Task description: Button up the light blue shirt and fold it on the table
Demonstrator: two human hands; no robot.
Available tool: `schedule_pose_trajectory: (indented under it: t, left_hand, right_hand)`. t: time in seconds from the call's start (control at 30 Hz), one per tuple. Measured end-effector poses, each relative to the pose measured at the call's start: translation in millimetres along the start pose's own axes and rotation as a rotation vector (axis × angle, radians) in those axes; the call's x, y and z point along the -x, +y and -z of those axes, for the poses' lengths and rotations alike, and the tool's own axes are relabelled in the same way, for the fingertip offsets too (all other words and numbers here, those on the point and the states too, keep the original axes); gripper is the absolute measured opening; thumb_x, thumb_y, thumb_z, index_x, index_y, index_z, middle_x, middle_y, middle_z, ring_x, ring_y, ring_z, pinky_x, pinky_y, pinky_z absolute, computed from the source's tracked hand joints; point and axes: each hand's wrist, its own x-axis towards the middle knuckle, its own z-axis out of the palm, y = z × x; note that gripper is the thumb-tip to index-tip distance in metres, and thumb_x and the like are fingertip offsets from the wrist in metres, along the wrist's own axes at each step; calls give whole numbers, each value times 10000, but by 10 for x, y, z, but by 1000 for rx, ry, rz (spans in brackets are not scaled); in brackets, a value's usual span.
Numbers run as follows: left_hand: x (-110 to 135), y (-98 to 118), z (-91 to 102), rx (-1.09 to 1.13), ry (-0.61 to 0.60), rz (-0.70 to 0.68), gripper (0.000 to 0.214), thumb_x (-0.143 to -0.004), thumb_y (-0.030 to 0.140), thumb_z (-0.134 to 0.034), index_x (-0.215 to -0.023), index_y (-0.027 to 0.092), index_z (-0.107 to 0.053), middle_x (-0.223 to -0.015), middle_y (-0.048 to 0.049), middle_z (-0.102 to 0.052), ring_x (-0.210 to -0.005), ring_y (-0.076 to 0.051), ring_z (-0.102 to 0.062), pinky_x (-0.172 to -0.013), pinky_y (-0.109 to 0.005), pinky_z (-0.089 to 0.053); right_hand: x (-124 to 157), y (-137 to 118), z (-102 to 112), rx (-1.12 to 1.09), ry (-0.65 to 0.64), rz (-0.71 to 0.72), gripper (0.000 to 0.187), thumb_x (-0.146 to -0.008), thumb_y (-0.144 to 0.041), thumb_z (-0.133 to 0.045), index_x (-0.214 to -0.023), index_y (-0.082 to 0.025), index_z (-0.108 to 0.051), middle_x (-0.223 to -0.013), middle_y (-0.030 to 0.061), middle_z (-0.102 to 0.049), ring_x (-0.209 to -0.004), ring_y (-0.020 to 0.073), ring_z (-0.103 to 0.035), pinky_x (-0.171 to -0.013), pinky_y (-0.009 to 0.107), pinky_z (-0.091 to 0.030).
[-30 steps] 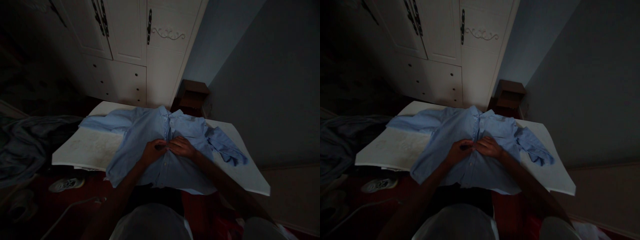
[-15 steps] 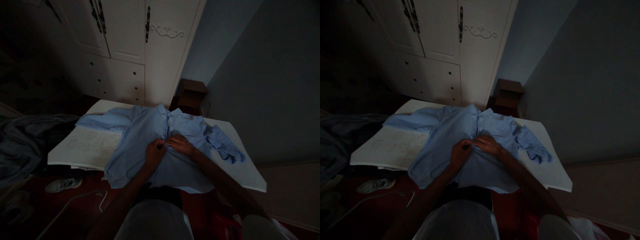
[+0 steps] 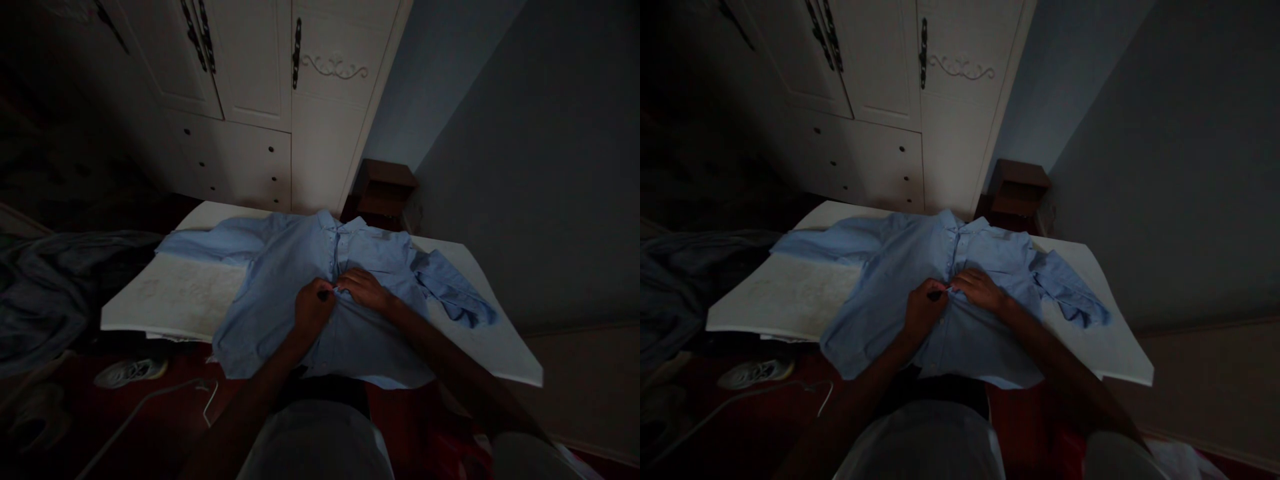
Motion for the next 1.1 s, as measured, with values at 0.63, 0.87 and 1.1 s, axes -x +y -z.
schedule_pose_trajectory:
  t: [0.63,0.87,1.1]
  left_hand:
    - [33,-31,-7,-5,-40,-33,92,-798,139,-622,-851,214,-636,-908,-31,-738,-888,-188,-696,-849,-338,-530]
    - [47,-30,1,-121,30,-67,104,-775,180,-611,-713,216,-536,-700,13,-656,-670,-153,-632,-666,-272,-487]
    - [64,-20,13,-98,30,-68,140,-774,155,-606,-707,214,-499,-708,14,-650,-687,-150,-633,-679,-268,-471]
  right_hand:
    - [3,-17,27,-6,-6,52,227,-978,-173,-441,-924,-202,-660,-865,49,-694,-777,157,-605,-749,294,-476]
    - [20,2,2,-13,-39,41,237,-985,-152,-424,-948,-192,-655,-891,60,-689,-822,160,-611,-777,292,-458]
    - [8,-28,22,-49,-64,8,290,-996,-151,-373,-977,-198,-659,-908,60,-691,-827,162,-613,-779,300,-488]
